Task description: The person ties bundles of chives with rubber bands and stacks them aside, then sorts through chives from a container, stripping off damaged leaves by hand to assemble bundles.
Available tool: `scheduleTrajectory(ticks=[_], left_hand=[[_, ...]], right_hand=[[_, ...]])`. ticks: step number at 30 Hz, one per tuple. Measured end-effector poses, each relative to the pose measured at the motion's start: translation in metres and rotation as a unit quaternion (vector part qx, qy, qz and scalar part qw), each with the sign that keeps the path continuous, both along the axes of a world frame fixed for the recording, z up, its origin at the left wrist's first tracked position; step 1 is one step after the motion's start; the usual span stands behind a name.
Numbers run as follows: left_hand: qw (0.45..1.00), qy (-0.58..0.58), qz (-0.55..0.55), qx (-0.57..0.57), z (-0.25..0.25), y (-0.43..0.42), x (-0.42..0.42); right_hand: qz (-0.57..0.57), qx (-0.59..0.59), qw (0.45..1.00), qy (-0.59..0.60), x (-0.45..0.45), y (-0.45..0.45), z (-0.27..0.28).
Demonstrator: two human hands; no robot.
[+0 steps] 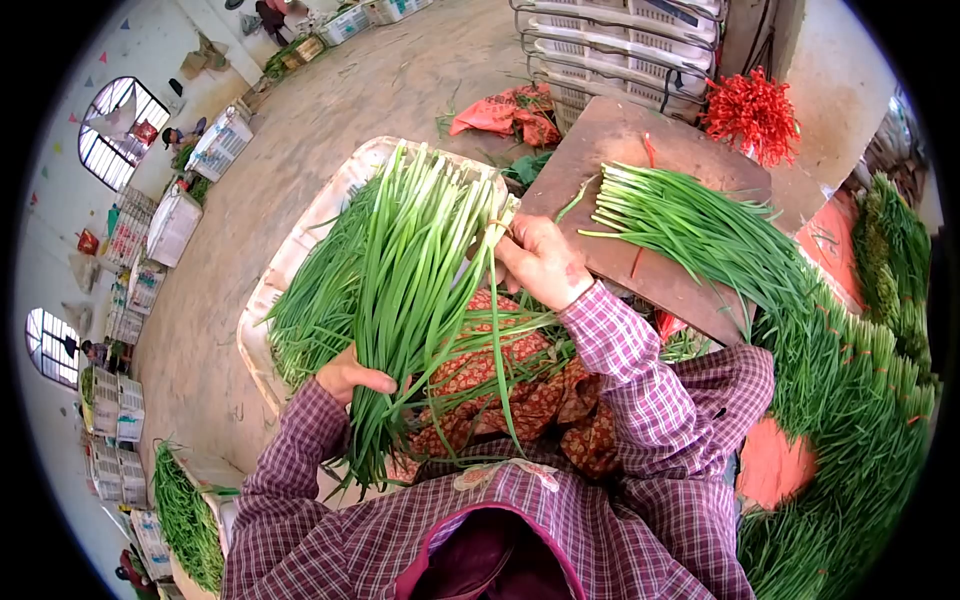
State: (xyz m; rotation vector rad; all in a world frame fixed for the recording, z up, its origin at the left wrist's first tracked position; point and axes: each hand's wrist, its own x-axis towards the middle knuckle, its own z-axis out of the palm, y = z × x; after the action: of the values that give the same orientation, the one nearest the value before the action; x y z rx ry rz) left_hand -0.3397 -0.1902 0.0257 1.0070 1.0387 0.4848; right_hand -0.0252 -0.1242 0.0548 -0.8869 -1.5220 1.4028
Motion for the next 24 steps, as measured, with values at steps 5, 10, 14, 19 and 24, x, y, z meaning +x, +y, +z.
scheduleTrajectory(ticks=[5,10,14,19,24], left_hand=[[0.997,-0.011,0.072,0.006,-0.015,-0.009,-0.008],[0.998,-0.029,0.061,0.017,-0.011,-0.018,-0.016],[0.992,-0.036,0.122,0.001,-0.015,-0.026,-0.032],[0.991,-0.066,0.106,0.038,-0.023,-0.018,-0.038],[0.993,-0.075,0.085,0.038,-0.022,-0.014,-0.032]], right_hand=[[-0.208,0.167,0.957,-0.111,0.005,0.012,-0.023],[-0.207,0.006,0.975,0.083,0.069,0.014,0.014],[-0.259,0.016,0.961,0.097,0.117,0.023,-0.011],[-0.142,0.265,0.878,-0.373,0.106,0.006,-0.080],[-0.195,0.206,0.930,-0.233,0.052,-0.003,-0.042]])
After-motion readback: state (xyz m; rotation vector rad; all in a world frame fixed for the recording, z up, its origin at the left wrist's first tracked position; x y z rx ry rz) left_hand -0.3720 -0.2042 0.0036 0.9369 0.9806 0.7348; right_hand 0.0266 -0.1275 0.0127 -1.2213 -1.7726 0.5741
